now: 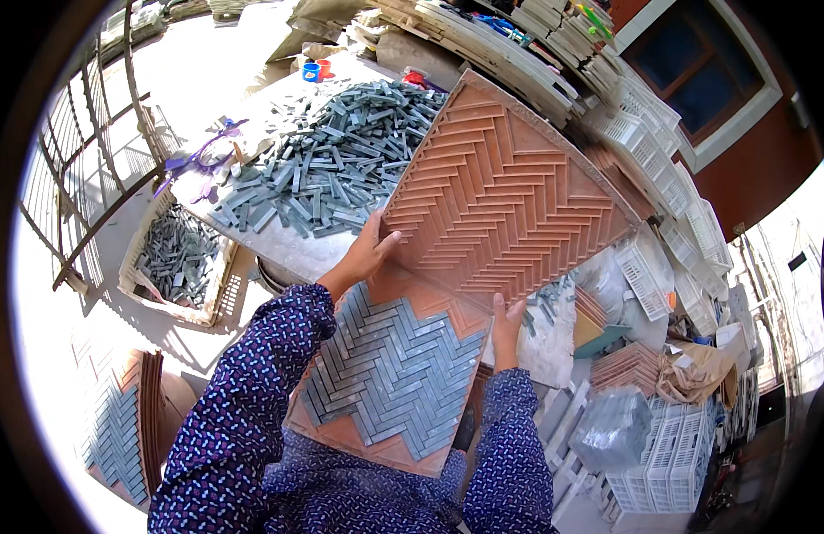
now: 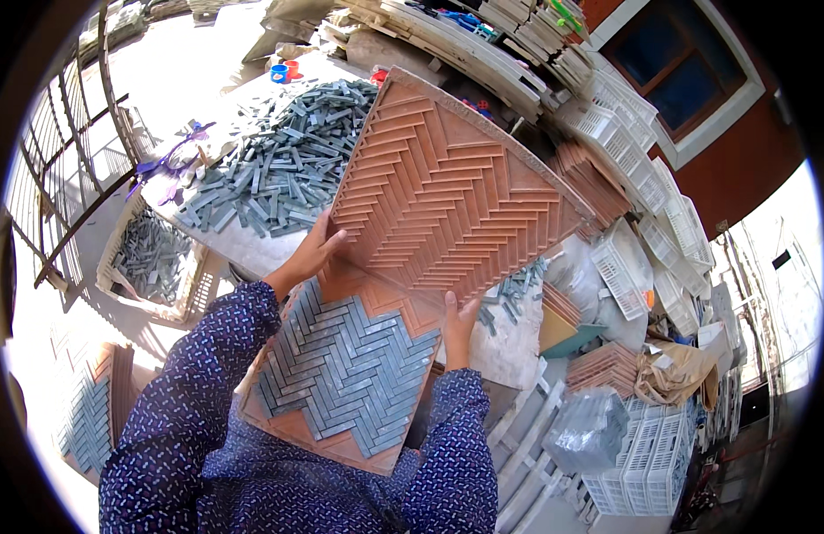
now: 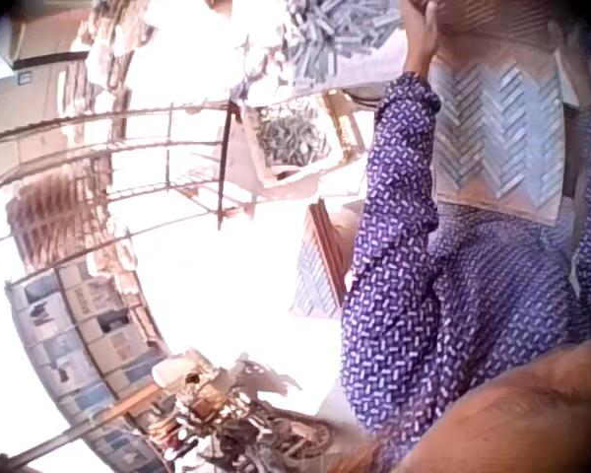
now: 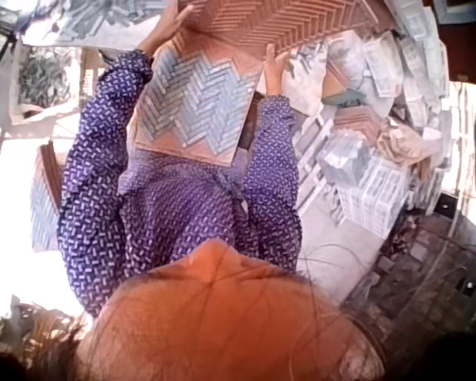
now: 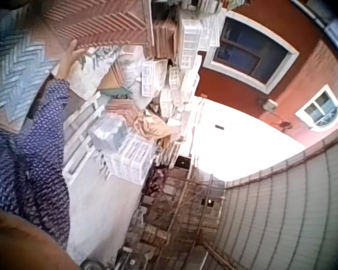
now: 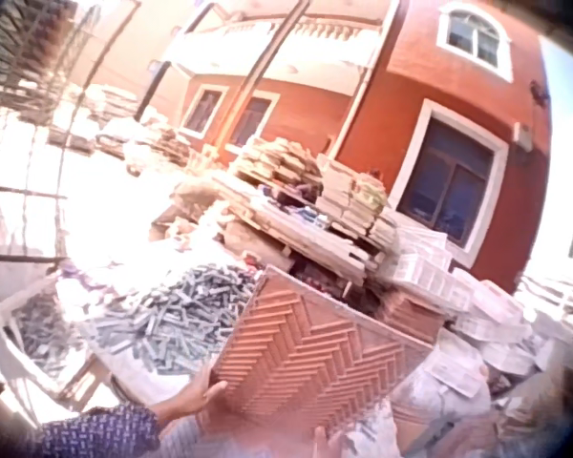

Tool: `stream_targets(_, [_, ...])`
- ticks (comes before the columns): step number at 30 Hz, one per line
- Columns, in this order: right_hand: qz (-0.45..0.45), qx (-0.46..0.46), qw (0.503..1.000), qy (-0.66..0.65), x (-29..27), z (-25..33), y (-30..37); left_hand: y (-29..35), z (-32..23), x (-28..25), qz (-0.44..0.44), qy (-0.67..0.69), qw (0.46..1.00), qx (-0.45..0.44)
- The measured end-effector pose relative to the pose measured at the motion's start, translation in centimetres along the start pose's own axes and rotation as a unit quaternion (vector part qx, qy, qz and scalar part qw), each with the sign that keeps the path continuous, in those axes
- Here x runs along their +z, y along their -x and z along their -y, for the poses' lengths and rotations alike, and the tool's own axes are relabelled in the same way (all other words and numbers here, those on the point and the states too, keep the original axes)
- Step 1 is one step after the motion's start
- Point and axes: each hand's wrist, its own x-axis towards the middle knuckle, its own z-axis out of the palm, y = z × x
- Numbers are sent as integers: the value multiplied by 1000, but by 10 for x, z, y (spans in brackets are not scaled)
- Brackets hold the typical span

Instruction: The person arranges small rectangular tiles by hand into a herringbone pattern on a square board. They flip the board to check alignment, then continue placing tiles until the pattern is complete.

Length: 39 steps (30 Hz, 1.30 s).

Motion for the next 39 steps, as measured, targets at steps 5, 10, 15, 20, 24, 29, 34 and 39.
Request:
stream_targets(5, [-43, 142, 981, -121, 23, -12, -19, -30, 39, 0, -54, 92, 992, -62])
stream_targets(10, [-75, 180, 960, -200, 19, -26, -57, -55, 2, 2, 32, 74, 996, -44])
stream_targets(15, [-139, 190, 954, -188, -4, -47, -92, -18, -37, -19, 25, -198, 980, -2])
stream_targets(20, [-122, 164, 977, 65, -22, -64, -101, 98, -35, -79, -43, -292, 950, -106])
stream_targets(24, [-26, 104, 921, 374, -32, -66, -99, 196, -13, -92, -128, -192, 947, -225])
stream_targets(29, [-23, 197, 948, 249, -51, -79, -94, 242, -16, -75, -99, 65, 925, -361])
stream_targets(34, [18, 4, 974, 228, 9, -24, -25, 265, -11, -75, -29, 132, 931, -338])
stream_targets(39, [231, -83, 944, 221, 65, 58, 114, 277, -6, -84, 21, 8, 947, -320])
